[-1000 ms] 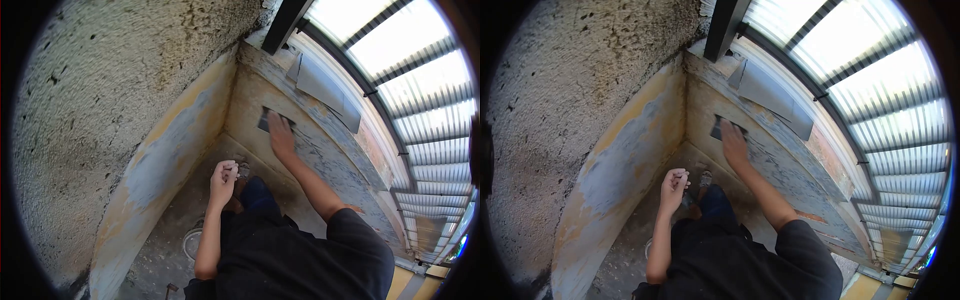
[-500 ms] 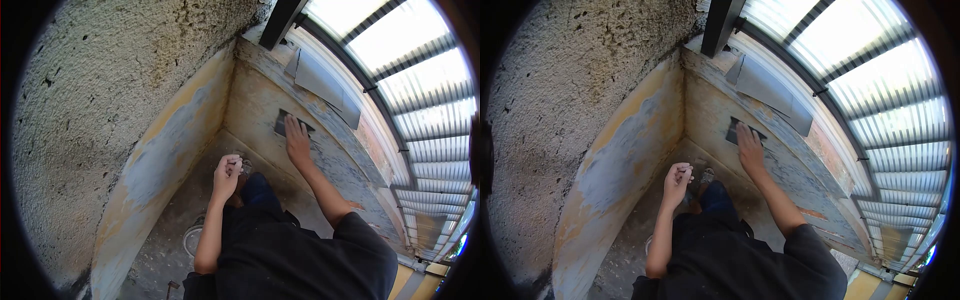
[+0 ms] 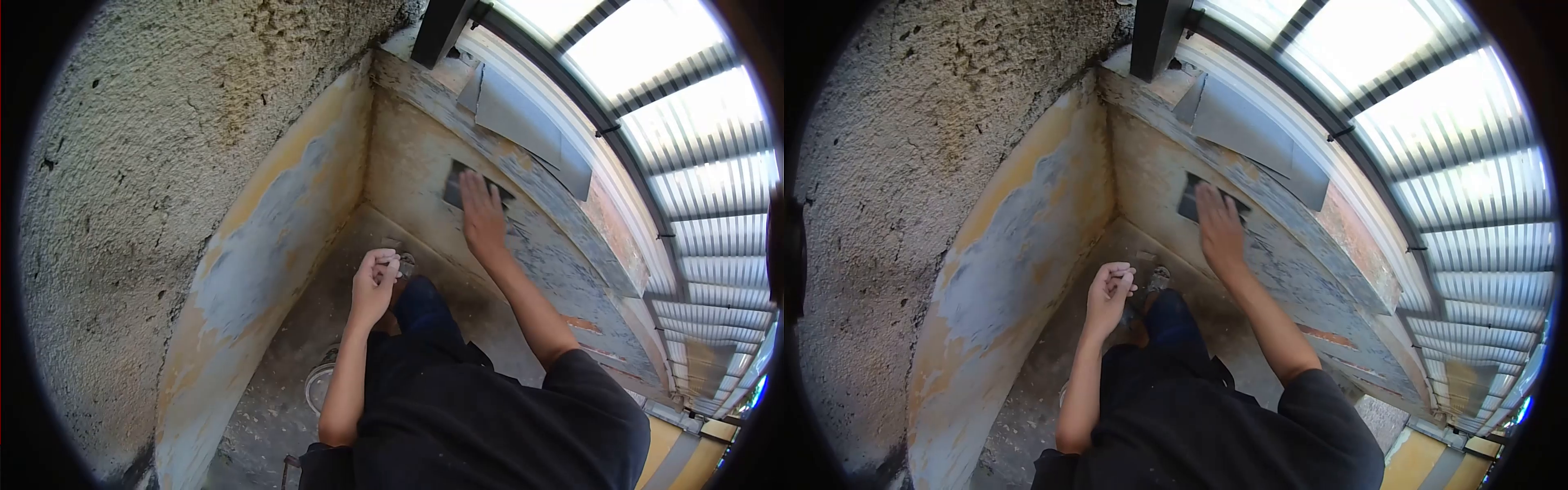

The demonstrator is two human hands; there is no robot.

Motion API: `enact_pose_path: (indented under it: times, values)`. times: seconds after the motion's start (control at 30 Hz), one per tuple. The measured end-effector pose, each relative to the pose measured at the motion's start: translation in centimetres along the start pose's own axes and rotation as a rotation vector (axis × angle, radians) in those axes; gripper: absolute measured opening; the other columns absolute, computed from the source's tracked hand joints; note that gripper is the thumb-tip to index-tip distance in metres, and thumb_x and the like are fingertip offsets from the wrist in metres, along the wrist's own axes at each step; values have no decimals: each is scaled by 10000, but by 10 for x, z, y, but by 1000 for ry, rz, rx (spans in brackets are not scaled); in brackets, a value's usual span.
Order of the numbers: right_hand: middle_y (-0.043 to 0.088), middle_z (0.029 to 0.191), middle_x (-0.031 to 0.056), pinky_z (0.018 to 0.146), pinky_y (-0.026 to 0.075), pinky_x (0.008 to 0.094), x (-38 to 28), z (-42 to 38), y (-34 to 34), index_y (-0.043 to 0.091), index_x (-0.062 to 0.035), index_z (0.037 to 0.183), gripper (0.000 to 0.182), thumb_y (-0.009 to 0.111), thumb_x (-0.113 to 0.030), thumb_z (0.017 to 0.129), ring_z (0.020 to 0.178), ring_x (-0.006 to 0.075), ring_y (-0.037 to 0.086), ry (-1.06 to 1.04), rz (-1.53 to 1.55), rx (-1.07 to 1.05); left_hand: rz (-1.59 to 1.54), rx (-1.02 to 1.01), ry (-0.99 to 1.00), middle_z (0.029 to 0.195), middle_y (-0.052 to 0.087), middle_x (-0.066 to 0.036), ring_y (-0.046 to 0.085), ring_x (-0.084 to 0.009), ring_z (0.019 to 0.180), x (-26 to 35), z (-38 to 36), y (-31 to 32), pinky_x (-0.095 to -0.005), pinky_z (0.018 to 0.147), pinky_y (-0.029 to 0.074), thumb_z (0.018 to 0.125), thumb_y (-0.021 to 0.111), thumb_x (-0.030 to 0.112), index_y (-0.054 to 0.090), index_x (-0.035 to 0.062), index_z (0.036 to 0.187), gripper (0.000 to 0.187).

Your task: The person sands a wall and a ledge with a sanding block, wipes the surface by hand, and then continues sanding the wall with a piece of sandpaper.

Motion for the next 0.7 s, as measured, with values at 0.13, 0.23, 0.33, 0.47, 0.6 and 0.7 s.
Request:
enact_pose_path:
  times: [0.13,0.23,0.33,0.47,0.6,0.7]
  values:
    - [446,1606,180,1234,295,487,-47,83,14,421,62,1533,629,453,-52,914,1523,293,376,-109,178,145,24,-7,14,1151,696,-82,670,-120,918,11,-1,4,-269,815,550,1047,641,137,600,21,1249,236]
    - [458,1592,186,1230,305,497,-46,78,7,430,58,1527,617,448,-47,920,1514,300,388,-137,207,132,44,-5,13,1150,697,-84,670,-118,914,11,1,4,-267,814,550,1048,642,144,599,22,1252,242]
    - [442,1607,191,1225,303,497,-3,1,-17,422,54,1539,627,450,-46,921,1529,303,368,23,-73,81,3,15,27,1157,698,-89,670,-116,910,8,-4,-2,-265,810,549,1048,645,152,600,21,1253,247]
    - [408,1631,197,1230,282,490,12,-22,-11,414,56,1547,645,453,-46,911,1552,308,332,106,-208,20,-37,51,22,1163,698,-93,670,-114,906,0,-11,-12,-263,806,547,1049,646,158,599,18,1255,253]
    - [434,1606,206,1226,294,490,-40,75,-1,439,71,1517,618,462,-59,913,1522,315,374,-117,36,131,20,54,54,1160,698,-94,670,-113,907,13,-3,-16,-263,806,546,1050,646,165,597,15,1256,259]
    - [424,1615,200,1231,283,497,-65,111,7,426,64,1527,622,444,-51,916,1522,320,371,-140,152,157,14,46,58,1150,699,-92,671,-114,901,20,-3,-12,-263,803,547,1050,644,163,598,12,1254,257]
Point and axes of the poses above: each hand's wrist, its own z-axis towards the middle knuckle, its own y-axis out of the palm, x = y × z, the point moved 8 cm from there along z, towards the middle knuckle
